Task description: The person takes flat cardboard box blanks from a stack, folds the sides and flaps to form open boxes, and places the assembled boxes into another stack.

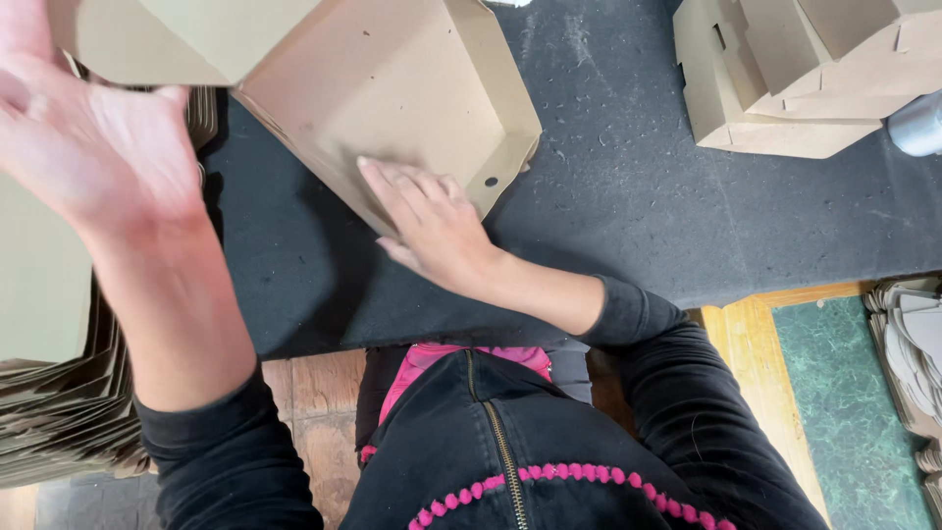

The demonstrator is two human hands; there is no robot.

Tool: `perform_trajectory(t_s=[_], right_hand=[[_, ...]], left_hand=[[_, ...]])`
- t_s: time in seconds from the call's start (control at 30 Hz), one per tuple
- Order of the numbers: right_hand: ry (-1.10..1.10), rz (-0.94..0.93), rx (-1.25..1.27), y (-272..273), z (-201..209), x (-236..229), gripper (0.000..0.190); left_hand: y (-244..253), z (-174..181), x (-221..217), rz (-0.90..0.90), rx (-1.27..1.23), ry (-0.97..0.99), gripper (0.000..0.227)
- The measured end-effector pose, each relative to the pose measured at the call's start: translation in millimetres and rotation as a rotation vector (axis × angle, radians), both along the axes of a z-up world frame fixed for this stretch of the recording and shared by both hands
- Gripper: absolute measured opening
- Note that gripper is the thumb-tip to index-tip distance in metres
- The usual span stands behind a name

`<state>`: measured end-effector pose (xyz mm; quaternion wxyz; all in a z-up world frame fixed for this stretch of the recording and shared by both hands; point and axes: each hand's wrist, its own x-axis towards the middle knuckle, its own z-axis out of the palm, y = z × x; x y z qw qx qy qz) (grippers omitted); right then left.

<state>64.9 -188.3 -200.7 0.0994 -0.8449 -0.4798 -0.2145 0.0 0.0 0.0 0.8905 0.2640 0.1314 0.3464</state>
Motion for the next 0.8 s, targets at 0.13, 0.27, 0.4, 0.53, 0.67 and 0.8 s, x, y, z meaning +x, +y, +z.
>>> perform_trajectory(t_s=[0.13,0.27,0.4,0.53,0.67,0.8], right_hand=[[0.138,0.031,0.092,-46,-15,29,0.08],[0.068,0.007,0.216,-98,-7,53,0.018],[0.094,-0.106,0.21,-142,-10,70,0.001],[0.077,-0.226,0.218,-177,-44,110,0.008],[0.118,-0.141,0.286,-194,-44,133,0.007],[0.092,-0.066,0.371,-192,-40,141,0.007]], left_hand=[[-14,-45,-10,-0.067,0.087,0.061,0.096],[-29,-116,-8,-0.157,0.165,0.055,0.088],[-62,-152,-5,-0.232,-0.088,0.052,0.075],[-85,-182,11,-0.275,0.073,0.065,0.084],[-99,-191,17,-0.212,0.416,0.233,0.05],[-93,-179,24,-0.074,1.441,0.242,0.024]])
